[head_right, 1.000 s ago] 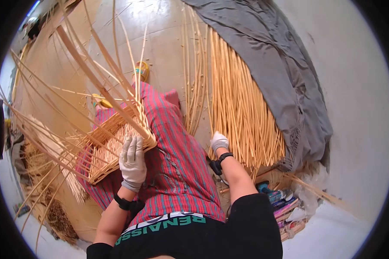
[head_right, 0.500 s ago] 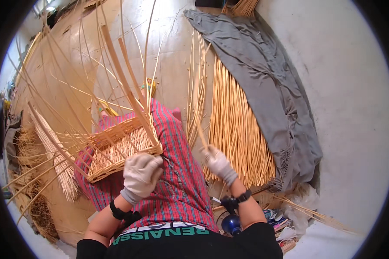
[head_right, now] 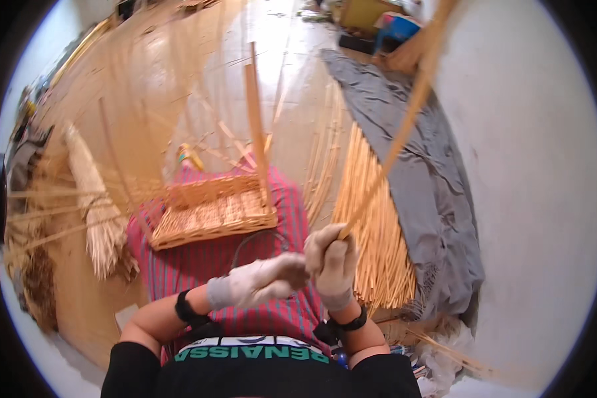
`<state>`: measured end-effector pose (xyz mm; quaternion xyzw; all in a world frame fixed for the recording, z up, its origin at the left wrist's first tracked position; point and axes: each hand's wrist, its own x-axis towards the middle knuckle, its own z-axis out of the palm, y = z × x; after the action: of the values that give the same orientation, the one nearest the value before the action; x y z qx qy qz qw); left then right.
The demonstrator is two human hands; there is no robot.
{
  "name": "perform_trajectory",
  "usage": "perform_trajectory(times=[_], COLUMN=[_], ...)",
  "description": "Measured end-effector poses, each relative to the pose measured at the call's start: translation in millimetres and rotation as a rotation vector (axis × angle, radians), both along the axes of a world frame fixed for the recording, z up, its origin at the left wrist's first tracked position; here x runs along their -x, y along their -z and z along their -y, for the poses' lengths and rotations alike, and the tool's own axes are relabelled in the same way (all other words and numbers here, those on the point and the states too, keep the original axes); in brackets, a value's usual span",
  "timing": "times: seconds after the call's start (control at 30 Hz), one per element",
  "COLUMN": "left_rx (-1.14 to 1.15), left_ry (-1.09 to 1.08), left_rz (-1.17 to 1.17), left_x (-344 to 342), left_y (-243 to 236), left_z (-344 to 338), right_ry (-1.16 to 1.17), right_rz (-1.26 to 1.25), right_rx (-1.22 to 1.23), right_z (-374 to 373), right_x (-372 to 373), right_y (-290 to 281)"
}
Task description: The recorder is weaving a rectangular basket using long, thin reed-like strips, including measuring dimensions with a tape measure.
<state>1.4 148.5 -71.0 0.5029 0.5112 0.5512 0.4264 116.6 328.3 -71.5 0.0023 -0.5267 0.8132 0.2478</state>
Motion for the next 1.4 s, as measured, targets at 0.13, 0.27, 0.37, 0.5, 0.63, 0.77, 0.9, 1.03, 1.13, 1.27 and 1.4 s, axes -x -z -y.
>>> perform_trajectory(times=[0.13,0.27,0.37,0.5,0.63,0.77,0.9,1.03,1.13,1.27,1.4], left_rx=[0.087,0.321,0.459,0.386,0.554,0.495,0.241,0.756,0.693,0.555,0.506], left_ry=[-0.315,-0.349,-0.461,-0.698,-0.682,-0.795,-1.053,-0.878,-0.926,-0.804,-0.845], left_rz=[-0.287,-0.606,-0.718,-0.903,-1.068,-1.042,-0.881,0.15,0.222,0.465,0.41], left_x=[2,27,42,78,106,94,70,67,71,75,66], left_y=[17,47,57,65,77,83,79,80,85,95,104], left_z=[13,47,63,63,71,72,35,-15,-24,-10,-13], right_ry=[-0.151,-0.034,0.147,0.252,0.308,0.279,0.229,0.155,0.133,0.085,0.041], right_rz=[-0.161,0.043,0.073,0.117,0.194,0.261,0.314,0.313,0.315,0.335,0.336], right_rx=[-0.164,-0.203,-0.178,-0.109,0.048,0.112,0.168,0.205,0.165,0.095,-0.181], right_z=[29,26,-20,-80,-87,-74,-76,-81,-82,-90,-101], right_x=[30,31,32,51,61,56,63,73,72,71,107], right_y=[6,-14,-27,-2,52,88,95,94,98,98,78])
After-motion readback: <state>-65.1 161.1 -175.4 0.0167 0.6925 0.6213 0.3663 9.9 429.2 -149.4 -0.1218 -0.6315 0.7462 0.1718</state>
